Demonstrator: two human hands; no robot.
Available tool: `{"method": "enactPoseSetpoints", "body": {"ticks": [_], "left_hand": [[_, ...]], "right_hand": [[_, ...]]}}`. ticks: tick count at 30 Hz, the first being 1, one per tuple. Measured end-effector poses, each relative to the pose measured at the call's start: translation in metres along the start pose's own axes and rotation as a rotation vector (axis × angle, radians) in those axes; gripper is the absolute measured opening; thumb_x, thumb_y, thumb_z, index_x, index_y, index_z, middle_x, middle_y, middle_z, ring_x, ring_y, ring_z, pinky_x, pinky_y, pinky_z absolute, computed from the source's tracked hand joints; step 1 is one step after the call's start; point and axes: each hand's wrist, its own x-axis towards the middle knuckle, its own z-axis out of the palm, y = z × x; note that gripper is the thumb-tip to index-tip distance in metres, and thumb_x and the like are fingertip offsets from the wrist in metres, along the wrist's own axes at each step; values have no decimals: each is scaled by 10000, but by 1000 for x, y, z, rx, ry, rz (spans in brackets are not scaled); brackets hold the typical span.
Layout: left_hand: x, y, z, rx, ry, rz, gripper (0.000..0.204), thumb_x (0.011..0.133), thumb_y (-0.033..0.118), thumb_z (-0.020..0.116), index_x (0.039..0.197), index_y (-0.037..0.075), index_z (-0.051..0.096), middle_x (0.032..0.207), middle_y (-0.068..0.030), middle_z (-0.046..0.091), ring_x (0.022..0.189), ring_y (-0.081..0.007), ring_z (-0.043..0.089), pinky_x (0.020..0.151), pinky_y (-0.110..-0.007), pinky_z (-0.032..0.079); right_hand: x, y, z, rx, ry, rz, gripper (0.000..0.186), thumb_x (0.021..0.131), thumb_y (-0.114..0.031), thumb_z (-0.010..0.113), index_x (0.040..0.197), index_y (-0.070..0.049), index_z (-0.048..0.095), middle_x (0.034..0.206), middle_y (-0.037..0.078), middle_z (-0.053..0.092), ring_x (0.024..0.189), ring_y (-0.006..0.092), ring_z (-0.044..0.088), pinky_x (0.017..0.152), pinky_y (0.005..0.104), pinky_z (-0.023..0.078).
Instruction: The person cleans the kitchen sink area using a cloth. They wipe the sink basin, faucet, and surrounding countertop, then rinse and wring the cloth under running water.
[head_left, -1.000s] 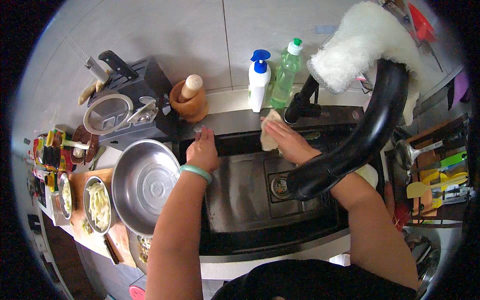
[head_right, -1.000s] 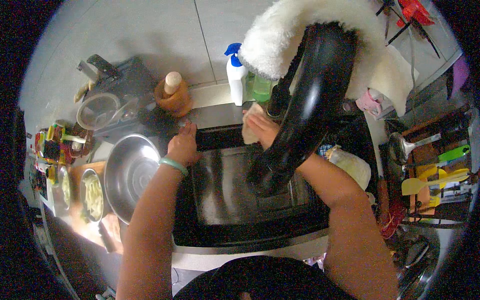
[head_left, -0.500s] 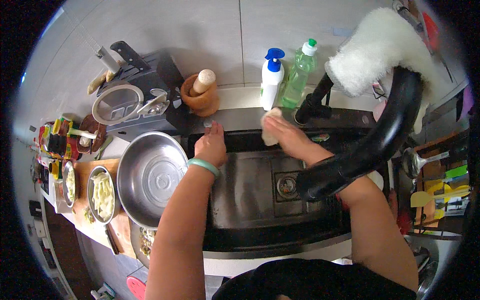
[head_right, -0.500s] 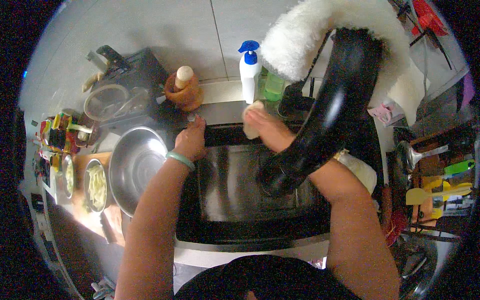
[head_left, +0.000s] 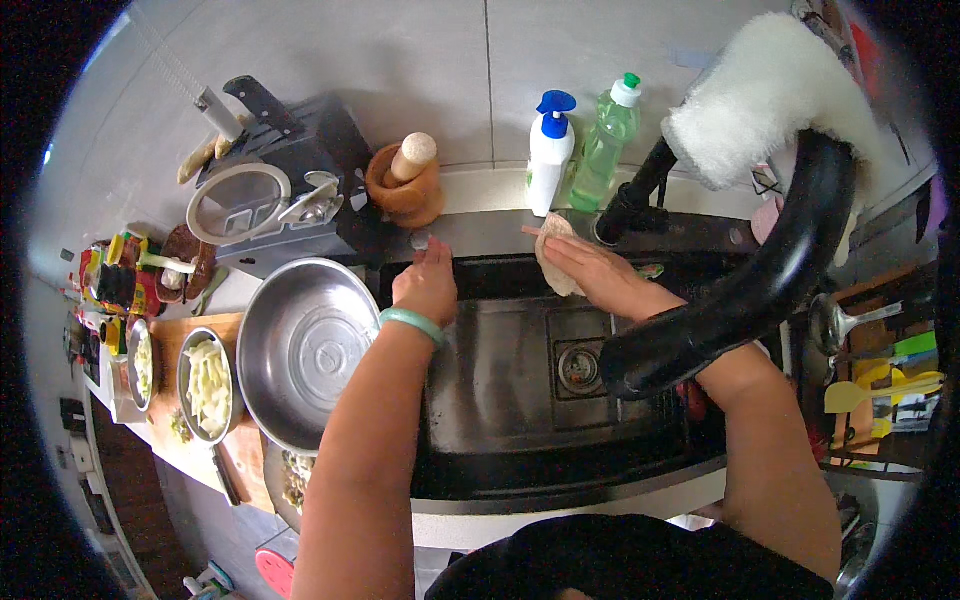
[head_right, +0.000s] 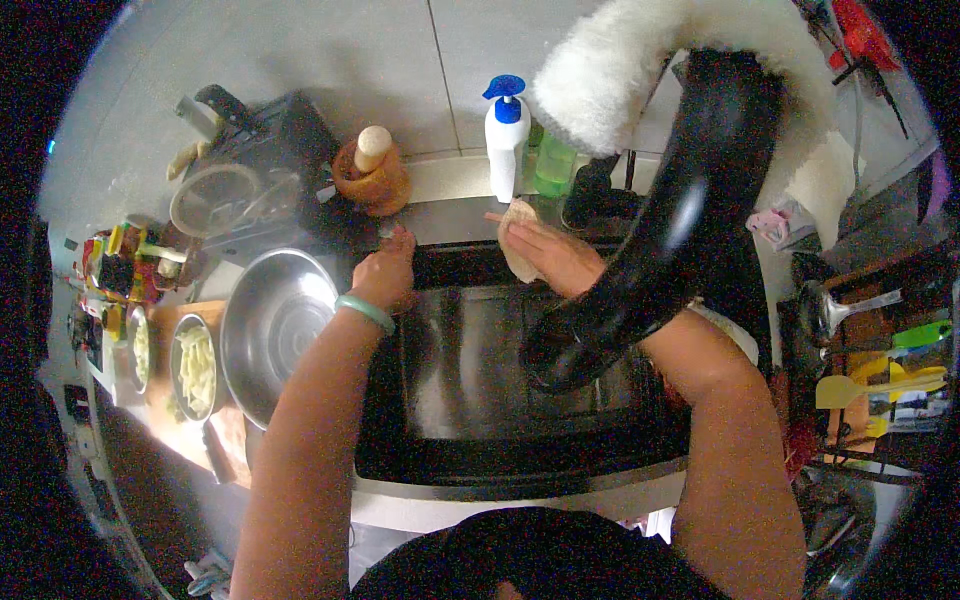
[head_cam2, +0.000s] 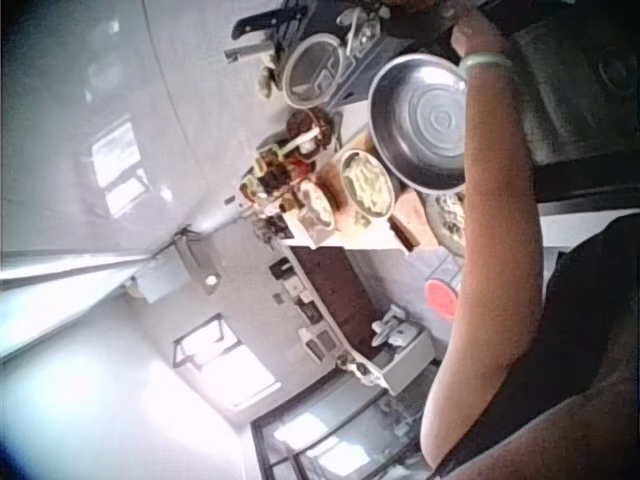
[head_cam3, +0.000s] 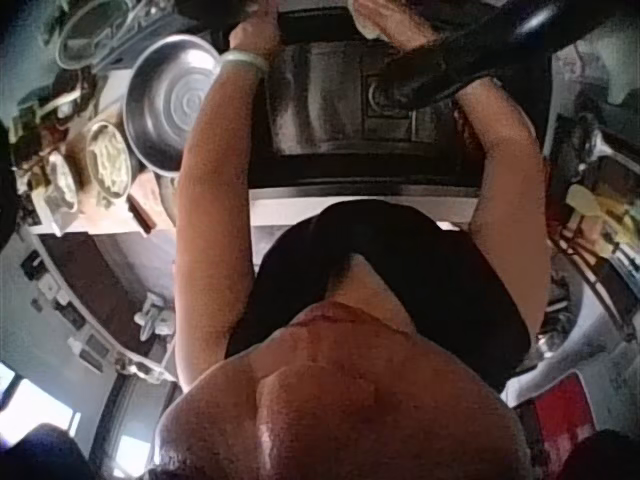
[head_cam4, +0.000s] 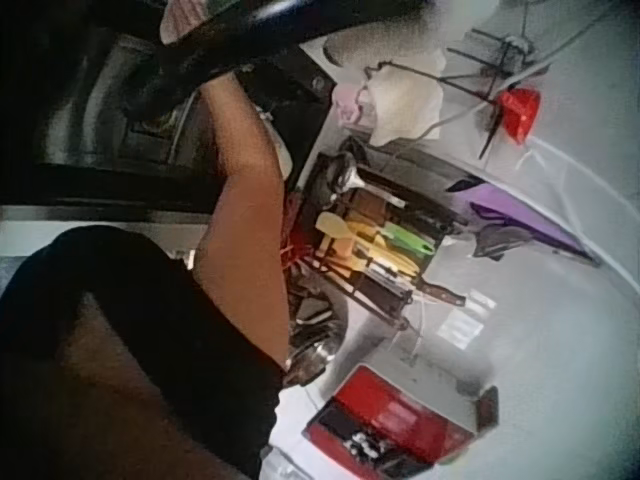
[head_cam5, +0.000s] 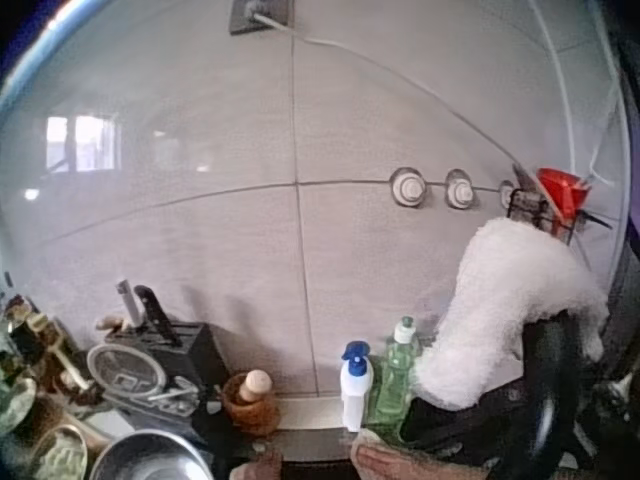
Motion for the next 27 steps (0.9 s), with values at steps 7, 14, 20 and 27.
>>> {"method": "enactPoseSetpoints", "body": {"ticks": [7,14,20,27], "left_hand": [[2,17,-12,-58,-41,-12,657,728,98,625,1325,47,355,1411,-122,359,1246,-288,443,907,-380,481],[0,9,-8,16,1,15,695,712,71,621,1340,31,326,1450,-125,306,1254,-294,435,935,-367,465],[6,6,4,11,20,19,695,742,85,588,1369,30,295,1465,-134,276,1274,-296,412,968,-353,438],[9,0,16,57,49,15,714,751,85,579,1392,34,270,1473,-133,257,1299,-288,378,979,-347,429]], "right_hand": [[72,-21,61,-42,123,17,468,734,52,475,1201,22,469,1262,177,474,1237,340,412,1061,391,332],[37,-14,39,-20,125,5,511,748,59,476,1255,16,435,1283,179,457,1249,346,396,1050,396,337],[-44,8,-2,171,32,197,504,788,36,440,1291,4,423,1345,188,417,1265,339,393,1053,395,339],[31,-22,16,-150,-50,104,528,743,35,501,1263,-5,419,1325,178,413,1245,336,411,1025,388,372]]}}
